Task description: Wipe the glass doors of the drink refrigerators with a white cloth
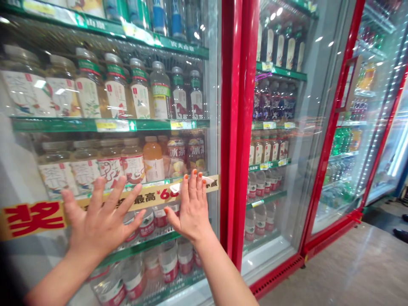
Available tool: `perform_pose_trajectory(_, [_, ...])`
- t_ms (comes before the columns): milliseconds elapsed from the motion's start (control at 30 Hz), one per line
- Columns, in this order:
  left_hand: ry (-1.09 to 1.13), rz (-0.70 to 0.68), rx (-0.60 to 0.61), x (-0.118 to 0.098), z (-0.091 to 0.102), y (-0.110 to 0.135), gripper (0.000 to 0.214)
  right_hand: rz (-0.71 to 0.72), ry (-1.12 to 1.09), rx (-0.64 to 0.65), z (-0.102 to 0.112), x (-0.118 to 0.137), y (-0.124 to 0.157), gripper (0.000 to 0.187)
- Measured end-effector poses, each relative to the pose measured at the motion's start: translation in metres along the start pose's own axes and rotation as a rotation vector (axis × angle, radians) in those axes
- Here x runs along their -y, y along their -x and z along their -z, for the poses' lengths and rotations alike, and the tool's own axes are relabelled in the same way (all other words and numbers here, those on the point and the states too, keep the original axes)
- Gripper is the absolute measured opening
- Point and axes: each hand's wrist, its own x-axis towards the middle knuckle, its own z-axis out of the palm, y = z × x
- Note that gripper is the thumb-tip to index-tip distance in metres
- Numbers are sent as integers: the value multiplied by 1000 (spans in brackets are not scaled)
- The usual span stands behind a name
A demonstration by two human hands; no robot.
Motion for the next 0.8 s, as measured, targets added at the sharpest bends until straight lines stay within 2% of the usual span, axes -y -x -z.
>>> perform_pose_trajectory(100, [2, -6, -9, -1, 1, -1, 85, -117, 31, -46, -3, -9, -4, 104])
perform_pose_trajectory(200, [-1, -21, -15, -1, 1, -4, 84, -213, 49, -71, -6, -3, -19, 104])
perform_pose_trajectory(233, [-3, -25, -18, -2, 2, -4, 84, -177, 46, -48, -7, 3, -21, 107])
perform_pose_trajectory(300, [1, -24, -23, -2, 1, -4, 84, -14, 47, 12, -9, 13, -20, 111])
perform_pose_trajectory(367, [13, -7, -22, -2, 1, -4, 84, 137, 78, 41, -8, 13, -14, 106])
perform_pose_trajectory(400, [17, 1, -19, -2, 1, -3, 83, 151, 106, 32, -6, 8, -11, 102])
perform_pose_trajectory(433, [18, 5, -14, -2, 0, -3, 83, 115, 137, 9, -5, 1, -11, 97])
perform_pose_trajectory(533, [16, 3, -8, -2, -1, -2, 80, -110, 179, -59, -1, -16, -24, 91])
perform_pose_trajectory(600, [21, 13, -5, -2, -2, -2, 81, -136, 151, -53, -2, -11, -35, 91])
perform_pose_trajectory(633, [28, 23, -8, -3, -2, -2, 81, -87, 132, -34, -3, -3, -37, 92])
perform_pose_trajectory(733, [71, 48, -15, -2, 2, -2, 82, 199, 100, 34, -3, 15, -25, 91])
perform_pose_trajectory(800, [130, 56, 1, 3, 9, 0, 78, 267, 116, 50, 0, 10, -14, 90])
